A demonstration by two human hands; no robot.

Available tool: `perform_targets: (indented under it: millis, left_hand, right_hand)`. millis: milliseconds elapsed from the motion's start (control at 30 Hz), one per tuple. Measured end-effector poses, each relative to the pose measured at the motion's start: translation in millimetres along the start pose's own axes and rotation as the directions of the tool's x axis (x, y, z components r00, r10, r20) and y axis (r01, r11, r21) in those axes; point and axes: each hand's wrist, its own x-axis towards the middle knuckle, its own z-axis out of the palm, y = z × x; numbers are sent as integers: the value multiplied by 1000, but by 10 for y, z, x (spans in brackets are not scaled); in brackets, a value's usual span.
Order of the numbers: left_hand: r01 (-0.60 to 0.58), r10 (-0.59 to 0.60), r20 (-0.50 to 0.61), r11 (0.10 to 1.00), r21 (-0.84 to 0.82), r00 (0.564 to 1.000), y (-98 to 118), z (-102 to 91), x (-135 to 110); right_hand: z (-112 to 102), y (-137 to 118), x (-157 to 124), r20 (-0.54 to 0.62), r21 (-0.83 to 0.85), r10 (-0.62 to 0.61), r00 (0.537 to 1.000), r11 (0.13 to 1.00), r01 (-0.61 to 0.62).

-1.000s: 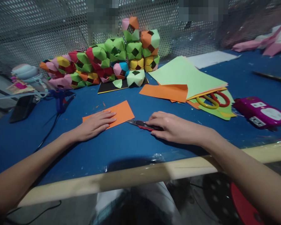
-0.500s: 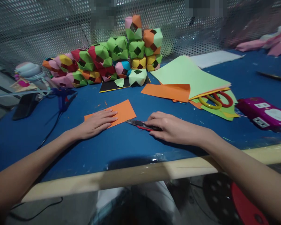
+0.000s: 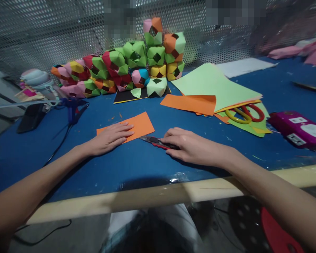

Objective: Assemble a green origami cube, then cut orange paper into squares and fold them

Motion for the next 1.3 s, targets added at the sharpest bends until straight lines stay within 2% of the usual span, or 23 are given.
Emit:
perform_targets:
  millis: [600, 733, 1133, 1300]
  left_hand:
    - [-9, 9, -13, 1000, -15, 1000, -8, 19, 13]
    - [-3, 3, -5, 1000, -20, 1000, -7, 23, 15]
    - [-12, 12, -6, 999, -38, 1000, 38, 16, 37]
    - [69, -70, -13, 994, -85, 997, 55, 31, 35]
  right_hand:
    - [67, -35, 57, -20, 27, -50, 999, 998, 50]
    - [72, -30, 73, 6, 28, -48, 999, 998, 48]
    - [106, -21, 147, 2, -51, -116, 993, 992, 116]
    - [131, -30, 157, -11, -57, -128, 992, 990, 127]
